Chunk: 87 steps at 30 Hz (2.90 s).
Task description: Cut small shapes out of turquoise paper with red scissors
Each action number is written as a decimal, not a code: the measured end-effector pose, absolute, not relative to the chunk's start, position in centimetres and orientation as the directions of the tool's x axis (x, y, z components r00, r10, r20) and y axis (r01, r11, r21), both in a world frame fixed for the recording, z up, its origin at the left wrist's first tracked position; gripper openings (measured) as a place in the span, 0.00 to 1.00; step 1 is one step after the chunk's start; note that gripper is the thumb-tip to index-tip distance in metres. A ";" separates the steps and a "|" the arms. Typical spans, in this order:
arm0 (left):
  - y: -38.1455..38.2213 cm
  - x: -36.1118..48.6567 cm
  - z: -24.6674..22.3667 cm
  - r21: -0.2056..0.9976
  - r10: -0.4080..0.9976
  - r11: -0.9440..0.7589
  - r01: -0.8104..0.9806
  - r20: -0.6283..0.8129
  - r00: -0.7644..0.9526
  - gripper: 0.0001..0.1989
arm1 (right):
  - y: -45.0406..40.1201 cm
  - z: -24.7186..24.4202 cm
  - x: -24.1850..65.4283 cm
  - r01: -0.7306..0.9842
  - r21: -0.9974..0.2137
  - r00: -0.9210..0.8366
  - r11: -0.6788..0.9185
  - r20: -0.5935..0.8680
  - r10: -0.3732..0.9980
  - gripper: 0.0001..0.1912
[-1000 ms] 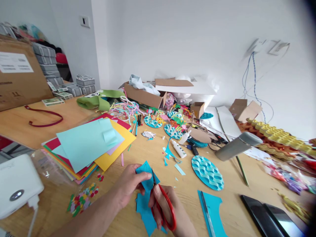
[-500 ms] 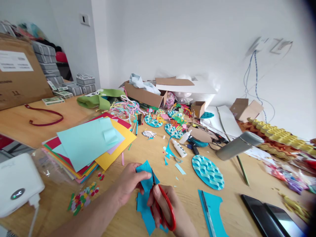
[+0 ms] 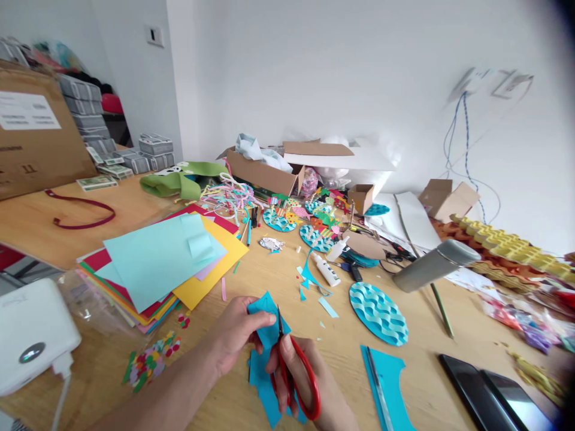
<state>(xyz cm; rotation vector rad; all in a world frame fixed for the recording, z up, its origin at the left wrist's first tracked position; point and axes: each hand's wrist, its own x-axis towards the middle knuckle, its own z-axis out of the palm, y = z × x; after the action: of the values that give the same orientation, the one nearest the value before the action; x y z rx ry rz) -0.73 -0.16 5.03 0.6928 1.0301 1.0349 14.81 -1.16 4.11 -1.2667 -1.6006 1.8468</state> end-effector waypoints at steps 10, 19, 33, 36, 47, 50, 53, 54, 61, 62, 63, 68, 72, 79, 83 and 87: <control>-0.1 -0.8 4.9 0.856 0.924 0.383 -0.348 -0.357 0.139 0.12 | -1.1 4.6 14.8 0.263 -0.927 -0.519 -0.268 -0.370 0.770 0.35; -0.1 -0.7 4.8 0.855 0.927 0.373 -0.360 -0.355 0.117 0.13 | -1.3 4.4 14.7 0.247 -0.932 -0.512 -0.266 -0.359 0.781 0.34; -0.2 -0.8 4.8 0.861 0.923 0.385 -0.333 -0.366 0.119 0.12 | -1.2 3.9 14.7 0.254 -0.931 -0.514 -0.262 -0.360 0.778 0.34; -0.1 -0.9 4.8 0.869 0.929 0.370 -0.327 -0.351 0.118 0.11 | -1.2 4.0 14.8 0.254 -0.932 -0.509 -0.259 -0.357 0.783 0.34; 0.0 -1.0 5.0 0.881 0.927 0.374 -0.291 -0.353 0.123 0.11 | -1.2 4.3 14.7 0.284 -0.923 -0.514 -0.259 -0.374 0.772 0.36; 0.0 -1.0 4.8 0.892 0.931 0.366 -0.266 -0.350 0.105 0.11 | -1.2 4.1 14.7 0.301 -0.923 -0.509 -0.239 -0.367 0.778 0.36; 0.1 -0.9 4.7 0.911 0.939 0.345 -0.226 -0.336 0.079 0.10 | -1.1 4.0 14.7 0.296 -0.925 -0.513 -0.238 -0.364 0.778 0.35; 0.1 -0.9 4.7 0.915 0.940 0.340 -0.218 -0.332 0.075 0.10 | -1.1 4.1 14.6 0.295 -0.925 -0.511 -0.241 -0.366 0.778 0.35; 0.1 -1.0 4.8 0.891 0.933 0.360 -0.278 -0.342 0.113 0.10 | -1.4 4.5 14.6 0.298 -0.913 -0.493 -0.280 -0.398 0.774 0.35; 0.0 -1.0 4.9 0.880 0.929 0.370 -0.299 -0.349 0.122 0.11 | -1.4 4.5 14.7 0.299 -0.911 -0.491 -0.284 -0.401 0.773 0.35; 0.0 -1.0 4.9 0.868 0.925 0.379 -0.321 -0.356 0.131 0.11 | -1.4 4.5 14.7 0.299 -0.911 -0.490 -0.285 -0.403 0.773 0.35; 0.0 -0.9 4.9 0.826 0.917 0.398 -0.400 -0.361 0.168 0.12 | -1.2 4.5 14.8 0.292 -0.920 -0.512 -0.263 -0.382 0.769 0.35; 0.1 -1.0 4.8 0.815 0.919 0.392 -0.425 -0.362 0.155 0.13 | -1.2 4.4 14.8 0.290 -0.924 -0.534 -0.249 -0.372 0.759 0.35; 0.2 -1.0 4.6 0.880 0.935 0.342 -0.331 -0.353 0.027 0.11 | -1.2 4.5 14.8 0.288 -0.922 -0.524 -0.259 -0.378 0.763 0.35; 0.1 -0.8 4.7 0.892 0.935 0.352 -0.285 -0.346 0.072 0.11 | -1.2 4.6 14.7 0.305 -0.916 -0.511 -0.260 -0.388 0.767 0.35; 0.1 -0.9 4.7 0.894 0.936 0.353 -0.277 -0.337 0.104 0.12 | -1.1 4.4 14.8 0.346 -0.902 -0.484 -0.258 -0.407 0.775 0.37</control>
<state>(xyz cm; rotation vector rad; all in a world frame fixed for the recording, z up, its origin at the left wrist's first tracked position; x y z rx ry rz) -0.87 0.05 4.74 0.7629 1.1031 1.0356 14.80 -1.10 4.36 -1.3605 -1.6623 1.7973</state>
